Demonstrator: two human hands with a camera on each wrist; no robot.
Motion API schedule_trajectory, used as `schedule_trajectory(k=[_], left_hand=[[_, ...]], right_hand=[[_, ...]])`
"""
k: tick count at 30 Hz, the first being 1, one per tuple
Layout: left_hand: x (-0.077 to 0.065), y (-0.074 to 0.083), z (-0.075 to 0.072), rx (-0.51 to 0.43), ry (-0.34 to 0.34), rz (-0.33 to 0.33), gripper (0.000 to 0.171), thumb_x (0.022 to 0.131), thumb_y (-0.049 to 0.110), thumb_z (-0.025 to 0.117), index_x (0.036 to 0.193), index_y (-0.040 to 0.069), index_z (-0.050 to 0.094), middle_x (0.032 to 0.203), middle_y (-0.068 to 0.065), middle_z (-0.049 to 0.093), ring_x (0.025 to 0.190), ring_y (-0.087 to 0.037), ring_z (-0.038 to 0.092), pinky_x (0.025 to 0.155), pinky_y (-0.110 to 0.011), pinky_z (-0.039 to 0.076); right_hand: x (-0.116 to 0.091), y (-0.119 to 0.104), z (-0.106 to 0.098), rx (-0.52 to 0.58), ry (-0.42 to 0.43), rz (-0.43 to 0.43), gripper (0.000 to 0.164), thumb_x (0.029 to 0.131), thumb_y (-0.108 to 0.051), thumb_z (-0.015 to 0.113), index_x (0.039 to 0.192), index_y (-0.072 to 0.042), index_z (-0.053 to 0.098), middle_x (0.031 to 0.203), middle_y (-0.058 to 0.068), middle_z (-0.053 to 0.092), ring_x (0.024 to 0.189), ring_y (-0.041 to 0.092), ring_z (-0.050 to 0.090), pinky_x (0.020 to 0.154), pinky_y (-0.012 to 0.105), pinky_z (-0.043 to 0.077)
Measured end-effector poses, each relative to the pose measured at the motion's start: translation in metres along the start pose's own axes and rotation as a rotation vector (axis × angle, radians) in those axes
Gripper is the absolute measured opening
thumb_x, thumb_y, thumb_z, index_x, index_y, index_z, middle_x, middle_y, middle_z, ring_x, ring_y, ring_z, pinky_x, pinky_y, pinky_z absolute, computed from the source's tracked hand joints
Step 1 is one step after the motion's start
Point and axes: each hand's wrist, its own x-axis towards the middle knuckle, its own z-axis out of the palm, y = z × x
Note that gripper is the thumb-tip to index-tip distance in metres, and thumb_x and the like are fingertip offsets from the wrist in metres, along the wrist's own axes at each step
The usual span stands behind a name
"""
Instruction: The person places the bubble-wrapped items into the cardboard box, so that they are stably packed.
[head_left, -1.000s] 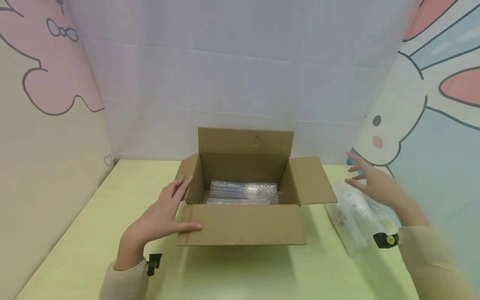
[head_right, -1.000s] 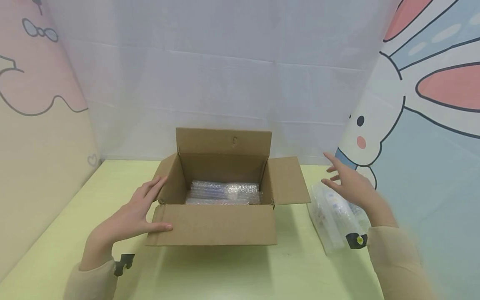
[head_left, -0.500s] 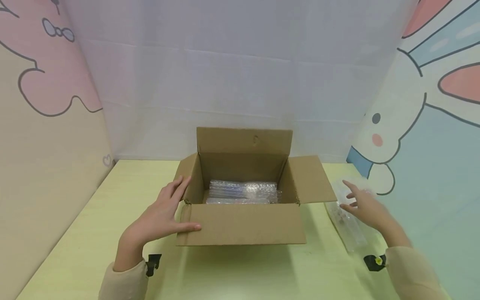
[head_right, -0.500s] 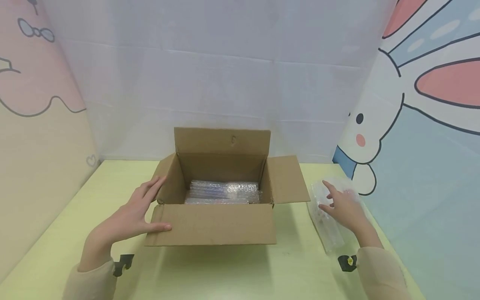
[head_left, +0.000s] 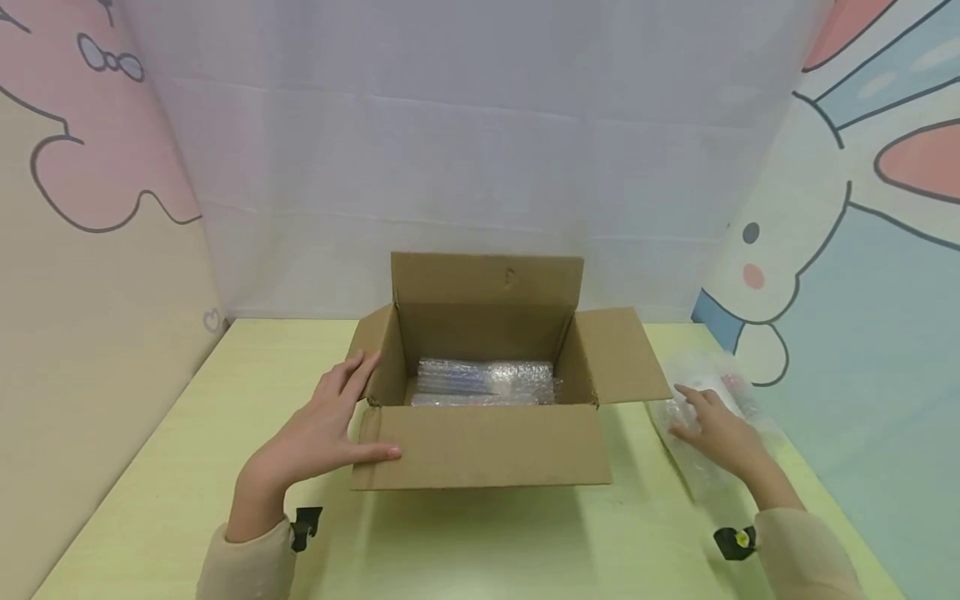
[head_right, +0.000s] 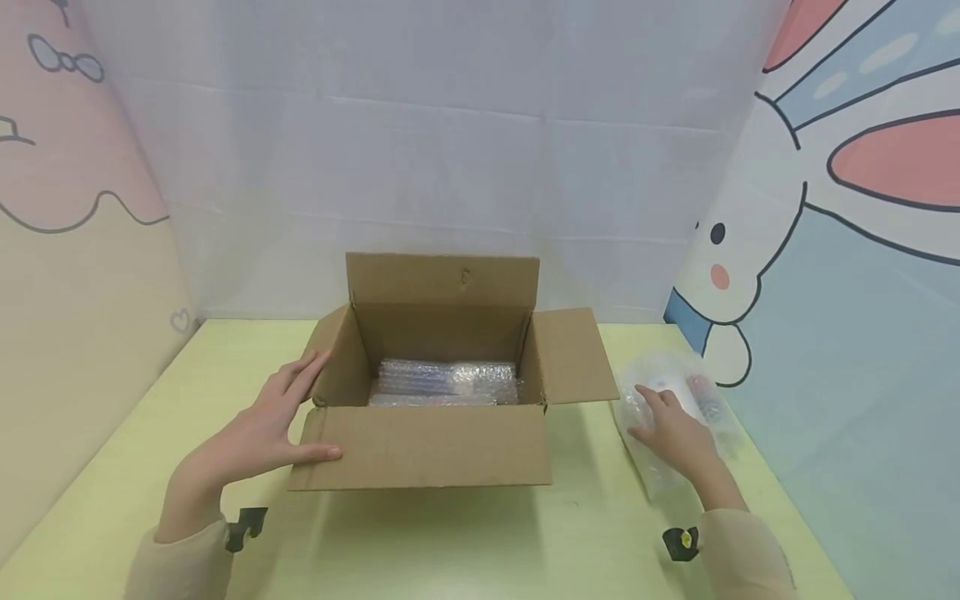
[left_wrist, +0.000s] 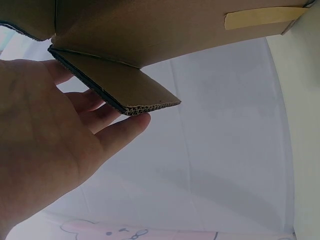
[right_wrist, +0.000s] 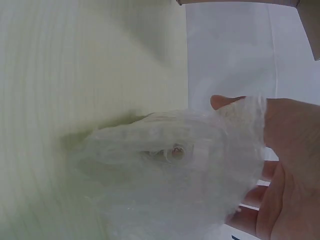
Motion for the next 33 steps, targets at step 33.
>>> schedule_trajectory(k=[33], left_hand=[[0.0, 0.0, 0.0, -0.009, -0.001, -0.003, 0.115, 0.074, 0.062, 0.074, 0.157, 0.021, 0.007, 0.159, -0.019, 0.013, 0.142, -0.041, 0.021, 0.093, -0.061, 0.046]], right_hand=[[-0.005, -0.008, 0.018, 0.066, 0.015, -0.005, 0.063, 0.095, -0.03, 0.061, 0.144, -0.004, 0.033, 0.123, 0.038, 0.056, 0.102, 0.054, 0.059, 0.073, 0.06, 0.051]])
